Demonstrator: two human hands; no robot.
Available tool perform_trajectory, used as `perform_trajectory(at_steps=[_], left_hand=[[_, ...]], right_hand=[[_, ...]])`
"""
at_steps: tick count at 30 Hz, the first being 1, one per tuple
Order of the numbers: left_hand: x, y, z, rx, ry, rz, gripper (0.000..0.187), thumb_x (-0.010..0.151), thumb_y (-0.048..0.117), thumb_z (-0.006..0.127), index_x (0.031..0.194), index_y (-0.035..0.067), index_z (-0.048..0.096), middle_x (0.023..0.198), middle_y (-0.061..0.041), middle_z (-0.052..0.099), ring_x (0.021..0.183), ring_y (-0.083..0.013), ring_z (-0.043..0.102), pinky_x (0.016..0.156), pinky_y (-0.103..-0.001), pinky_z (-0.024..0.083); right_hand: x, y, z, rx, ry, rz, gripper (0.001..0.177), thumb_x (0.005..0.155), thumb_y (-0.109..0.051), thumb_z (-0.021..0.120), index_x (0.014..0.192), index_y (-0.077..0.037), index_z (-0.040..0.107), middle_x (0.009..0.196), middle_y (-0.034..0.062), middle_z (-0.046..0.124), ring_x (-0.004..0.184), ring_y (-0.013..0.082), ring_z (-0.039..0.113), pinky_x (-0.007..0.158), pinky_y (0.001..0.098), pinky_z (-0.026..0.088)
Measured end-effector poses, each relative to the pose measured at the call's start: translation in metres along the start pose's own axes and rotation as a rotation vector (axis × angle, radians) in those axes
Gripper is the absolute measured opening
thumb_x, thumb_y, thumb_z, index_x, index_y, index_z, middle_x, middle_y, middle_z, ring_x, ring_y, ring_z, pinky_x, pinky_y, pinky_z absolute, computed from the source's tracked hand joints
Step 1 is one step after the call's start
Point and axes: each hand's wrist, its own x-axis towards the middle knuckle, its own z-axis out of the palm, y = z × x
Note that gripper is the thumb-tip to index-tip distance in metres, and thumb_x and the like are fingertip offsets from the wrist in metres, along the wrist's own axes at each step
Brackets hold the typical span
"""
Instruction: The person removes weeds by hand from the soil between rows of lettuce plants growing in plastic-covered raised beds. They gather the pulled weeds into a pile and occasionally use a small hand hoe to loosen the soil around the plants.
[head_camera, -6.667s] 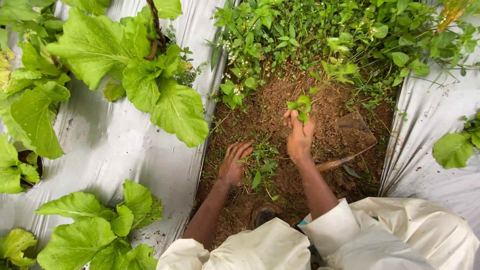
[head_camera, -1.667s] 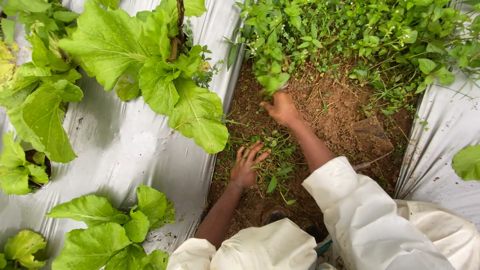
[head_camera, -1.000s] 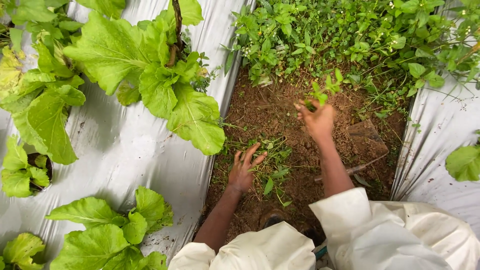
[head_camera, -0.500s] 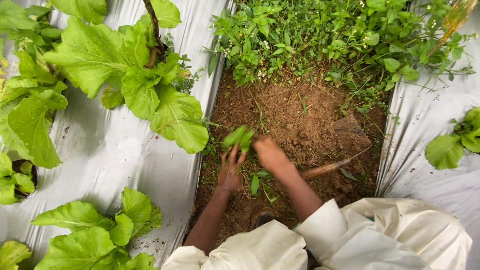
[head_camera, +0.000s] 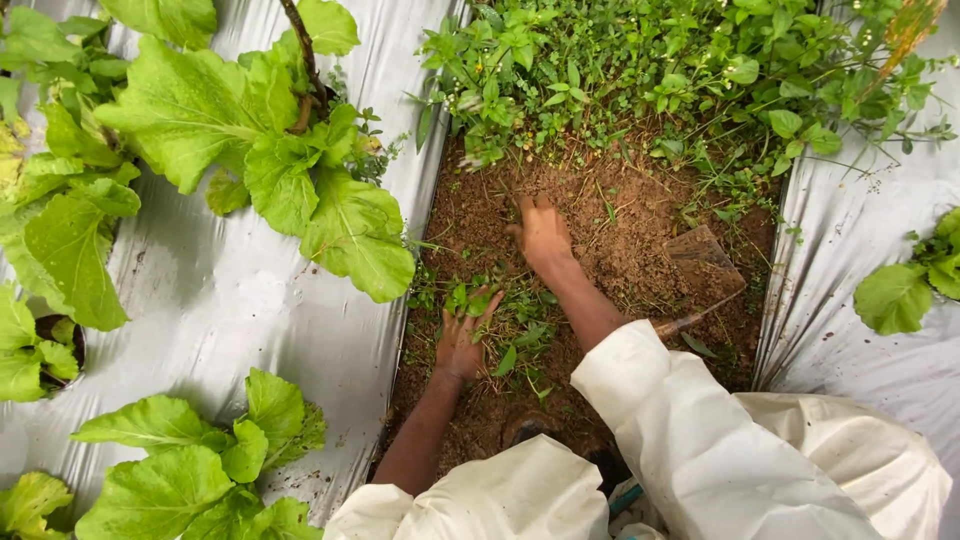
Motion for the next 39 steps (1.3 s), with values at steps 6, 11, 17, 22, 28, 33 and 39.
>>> perform_trajectory(at_steps=[6, 11, 17, 22, 28, 33, 39], left_hand=[[-0.006, -0.013, 0.024, 0.042, -0.222, -0.103, 0.102, 0.090, 0.007, 0.064, 0.168, 0.037, 0.007, 0.175, -0.005, 0.015, 0.151, -0.0474, 0.031, 0.123, -0.073, 0.023], [0.002, -0.009, 0.022, -0.033, -0.262, -0.162, 0.104, 0.091, 0.011, 0.067, 0.166, 0.046, 0.005, 0.176, -0.006, 0.000, 0.152, -0.0514, 0.023, 0.118, -0.077, 0.025], [-0.013, -0.020, 0.052, 0.130, -0.170, -0.081, 0.103, 0.085, 0.026, 0.069, 0.166, 0.049, 0.010, 0.176, -0.007, 0.003, 0.151, -0.0497, 0.028, 0.113, -0.076, 0.030], [-0.006, -0.020, 0.039, 0.004, -0.076, -0.009, 0.106, 0.078, 0.041, 0.073, 0.167, 0.042, 0.016, 0.177, -0.006, 0.008, 0.154, -0.0423, 0.028, 0.118, -0.068, 0.032], [0.004, -0.004, -0.015, -0.168, -0.148, -0.062, 0.096, 0.084, 0.013, 0.058, 0.167, 0.042, 0.020, 0.168, -0.007, 0.028, 0.139, -0.0502, 0.044, 0.119, -0.073, 0.024], [-0.019, -0.017, 0.036, -0.178, -0.232, -0.122, 0.104, 0.076, 0.034, 0.069, 0.167, 0.040, 0.018, 0.169, -0.008, 0.027, 0.125, -0.0510, 0.059, 0.121, -0.072, 0.023], [-0.012, -0.013, 0.018, -0.357, -0.245, -0.181, 0.105, 0.077, -0.011, 0.046, 0.166, 0.042, 0.024, 0.166, -0.003, 0.029, 0.138, -0.0502, 0.045, 0.119, -0.076, 0.026]], right_hand=[[-0.020, 0.017, 0.020, 0.053, -0.013, -0.161, 0.013, 0.098, -0.004, 0.069, 0.103, -0.005, 0.080, 0.091, 0.0160, 0.074, 0.078, 0.0270, 0.077, 0.069, 0.0307, 0.065], [-0.014, 0.032, 0.011, 0.273, -0.040, -0.013, 0.014, 0.097, -0.002, 0.070, 0.108, -0.004, 0.080, 0.095, 0.0200, 0.077, 0.059, 0.0179, 0.067, 0.054, 0.0253, 0.057], [-0.047, 0.033, 0.000, 0.378, 0.025, 0.123, 0.015, 0.097, 0.002, 0.069, 0.107, 0.001, 0.080, 0.088, 0.0213, 0.077, 0.044, 0.0109, 0.054, 0.043, 0.0229, 0.045], [-0.055, 0.026, 0.003, 0.387, 0.070, 0.113, 0.014, 0.094, -0.007, 0.075, 0.105, -0.004, 0.083, 0.091, 0.0225, 0.079, 0.079, 0.0356, 0.076, 0.061, 0.0385, 0.056], [-0.042, -0.020, 0.000, 0.053, -0.013, -0.043, 0.025, 0.097, -0.014, 0.076, 0.121, -0.007, 0.074, 0.098, 0.0179, 0.073, 0.080, 0.0267, 0.073, 0.072, 0.0351, 0.065], [-0.003, -0.025, 0.052, -0.034, -0.098, -0.496, 0.050, 0.088, -0.003, 0.080, 0.134, -0.006, 0.060, 0.114, 0.0320, 0.061, 0.100, 0.0514, 0.069, 0.077, 0.0582, 0.065], [0.007, -0.008, 0.036, 0.304, 0.205, -0.252, 0.008, 0.095, -0.009, 0.076, 0.097, -0.015, 0.081, 0.090, 0.0074, 0.074, 0.085, 0.0251, 0.076, 0.080, 0.0353, 0.062]])
